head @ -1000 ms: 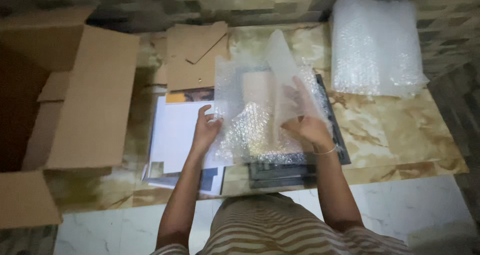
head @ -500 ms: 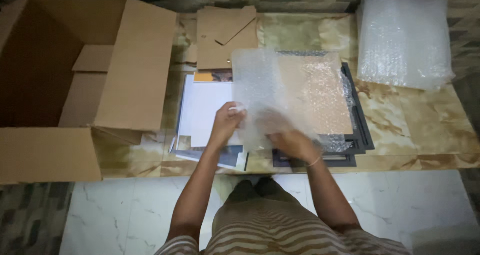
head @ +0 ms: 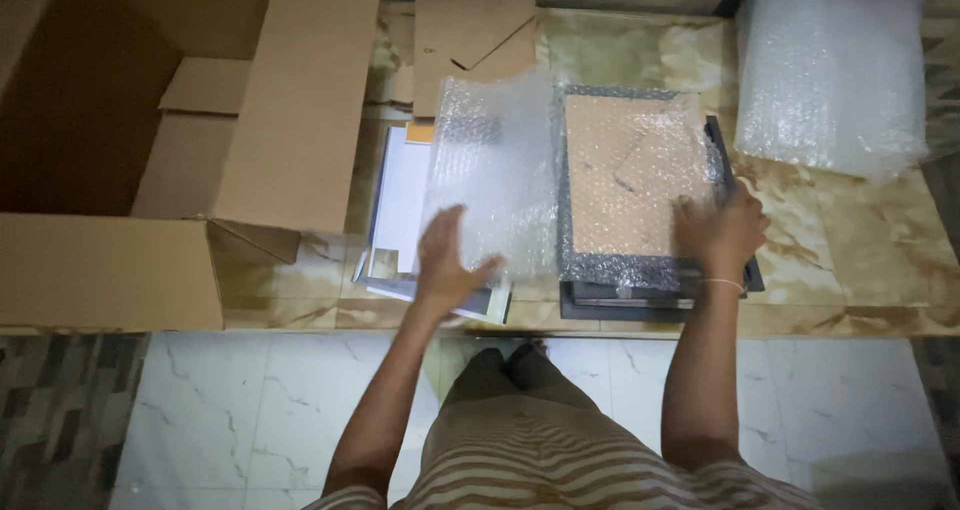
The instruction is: The person assembles picture frames by inserting backing boards into frames, wraps a stack of completed frames in bubble wrap, and places the bundle into a cardboard box.
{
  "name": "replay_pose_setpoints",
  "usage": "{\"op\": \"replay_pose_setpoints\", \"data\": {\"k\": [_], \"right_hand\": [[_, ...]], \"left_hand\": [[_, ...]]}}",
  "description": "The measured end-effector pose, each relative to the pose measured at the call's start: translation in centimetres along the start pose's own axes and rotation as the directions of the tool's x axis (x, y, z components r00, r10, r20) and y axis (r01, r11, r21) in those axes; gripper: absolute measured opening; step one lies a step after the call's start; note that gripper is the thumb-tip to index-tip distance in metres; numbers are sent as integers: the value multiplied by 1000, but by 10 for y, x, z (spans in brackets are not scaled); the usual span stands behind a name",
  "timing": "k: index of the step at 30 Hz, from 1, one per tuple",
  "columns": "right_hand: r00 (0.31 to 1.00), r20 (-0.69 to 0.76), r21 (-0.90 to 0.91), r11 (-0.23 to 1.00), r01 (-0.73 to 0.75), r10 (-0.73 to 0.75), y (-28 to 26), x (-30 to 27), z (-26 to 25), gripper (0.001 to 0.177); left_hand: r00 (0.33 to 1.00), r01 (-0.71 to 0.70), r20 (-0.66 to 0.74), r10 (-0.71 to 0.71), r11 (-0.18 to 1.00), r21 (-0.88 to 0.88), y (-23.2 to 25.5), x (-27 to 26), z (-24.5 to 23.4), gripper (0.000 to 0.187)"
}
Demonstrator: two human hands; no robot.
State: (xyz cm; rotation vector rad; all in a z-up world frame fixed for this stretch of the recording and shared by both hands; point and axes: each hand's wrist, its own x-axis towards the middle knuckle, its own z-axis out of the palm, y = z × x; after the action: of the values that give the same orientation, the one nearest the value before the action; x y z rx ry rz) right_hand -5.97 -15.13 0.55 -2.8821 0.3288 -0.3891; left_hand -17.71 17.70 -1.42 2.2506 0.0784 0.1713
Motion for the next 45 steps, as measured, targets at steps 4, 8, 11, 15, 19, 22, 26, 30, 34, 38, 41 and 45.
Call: {"op": "replay_pose_setpoints", "data": {"k": [4, 8, 11, 15, 19, 22, 26, 30, 34, 38, 41, 45], "right_hand": [[998, 41, 26, 999, -38, 37, 31, 18, 33, 67], [999, -12, 142, 989, -35, 37, 56, 28, 65, 41], [997, 0, 300, 951, -75, 79, 50, 26, 50, 34], [988, 68, 538, 829, -152, 137, 61, 46, 55, 57], [976, 175, 537, 818, -206, 131, 110, 92, 118, 41], [978, 127, 561, 801, -209, 166, 109, 101, 119, 21], [992, 123, 752, 650, -104, 17, 94, 104, 99, 17], [971, 232, 813, 559, -162, -55, 68, 90, 60, 34], [951, 304, 849, 469, -244, -56, 67, 117, 79, 39], [966, 236, 819, 556, -140, -105, 30, 109, 44, 43], [961, 168, 903, 425, -62, -218, 13, 100, 25, 53], [940, 57, 944, 324, 59, -337, 8, 87, 8, 60]], "left_hand": [[982, -99, 178, 67, 980, 175, -9, -10, 26, 102], [985, -129, 140, 100, 966, 223, -37, -13, 48, 67], [996, -75, 50, 69, 989, 127, -55, -13, 61, 31], [851, -281, -474, 224, 958, -51, -132, 5, 124, 17], [951, 82, -242, -191, 913, -400, -84, 3, 68, 21], [940, 104, -240, -241, 876, -472, -68, 4, 50, 14], [919, 124, -262, -294, 848, -516, -48, 8, 43, 17], [905, 179, -247, -346, 837, -518, -18, 12, 38, 32], [886, 279, -208, -415, 834, -476, -2, 14, 40, 37], [909, 326, -117, -400, 857, -399, 7, 16, 41, 42], [901, 363, -99, -423, 859, -360, -2, 18, 48, 44], [924, 293, -163, -346, 914, -281, 2, 18, 51, 39]]}}
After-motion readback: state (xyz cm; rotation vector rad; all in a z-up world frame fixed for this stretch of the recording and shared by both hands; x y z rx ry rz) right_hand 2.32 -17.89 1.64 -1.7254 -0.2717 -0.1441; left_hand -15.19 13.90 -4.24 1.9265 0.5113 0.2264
